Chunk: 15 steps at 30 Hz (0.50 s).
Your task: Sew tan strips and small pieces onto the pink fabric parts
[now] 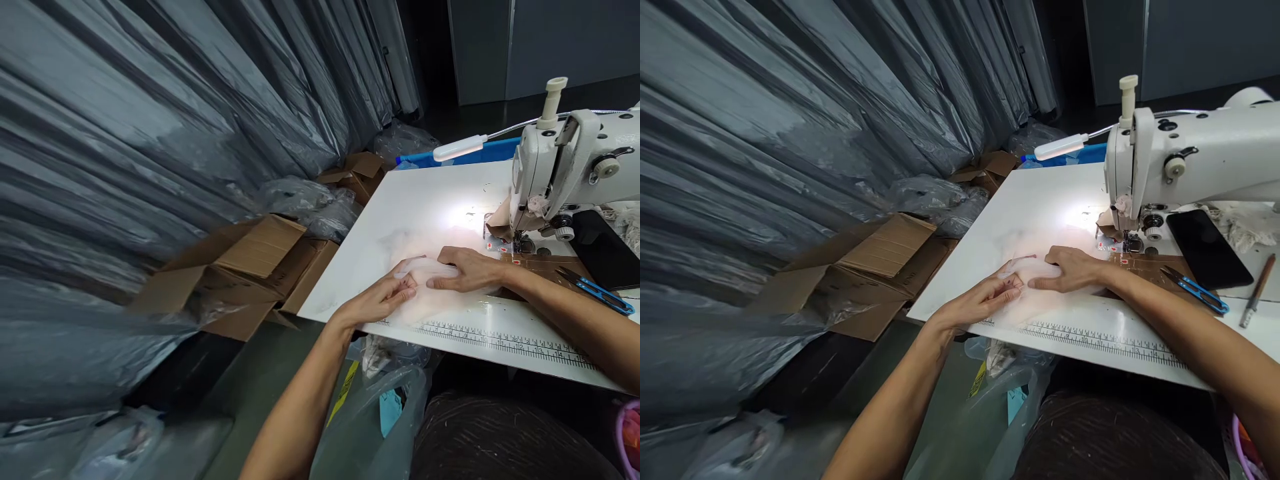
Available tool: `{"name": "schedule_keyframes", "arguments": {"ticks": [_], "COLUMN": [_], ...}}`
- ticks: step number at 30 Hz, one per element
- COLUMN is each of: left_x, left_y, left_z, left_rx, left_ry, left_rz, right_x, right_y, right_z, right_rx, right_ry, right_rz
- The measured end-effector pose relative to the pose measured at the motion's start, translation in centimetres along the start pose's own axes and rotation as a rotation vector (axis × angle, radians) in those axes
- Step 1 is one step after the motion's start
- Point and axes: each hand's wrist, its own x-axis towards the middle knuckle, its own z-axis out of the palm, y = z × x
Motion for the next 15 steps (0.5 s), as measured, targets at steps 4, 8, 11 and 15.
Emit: {"name": "schedule_keyframes", "arguments": {"ticks": [4, 8, 11, 15], "left_x": [0.01, 0.0, -0.02, -0.13], "left_y": [-0.09, -0.24, -0.43, -0.93], "left_z": [-0.04, 0.05, 0.13, 0.26], "left_rx": [-0.08, -0.163, -0.177, -0.217], "left_ry": [-0.012, -0.015, -0.015, 0.053], "left_rz": [-0.026, -0.068, -0.086, -0.098], "right_x": [-0.32, -0.1, 0.04, 0.02], "right_y": [-0.05, 0.23, 0.42, 0.48], "right_z": [-0.16, 0.02, 0.11, 0.08], "right_rx": [0.004, -0.046, -0.073, -0.091], "right_ry": [-0.045, -0.037, -0.029, -0.03], "right_rz": [0.017, 0.004, -0.028, -0.033]}}
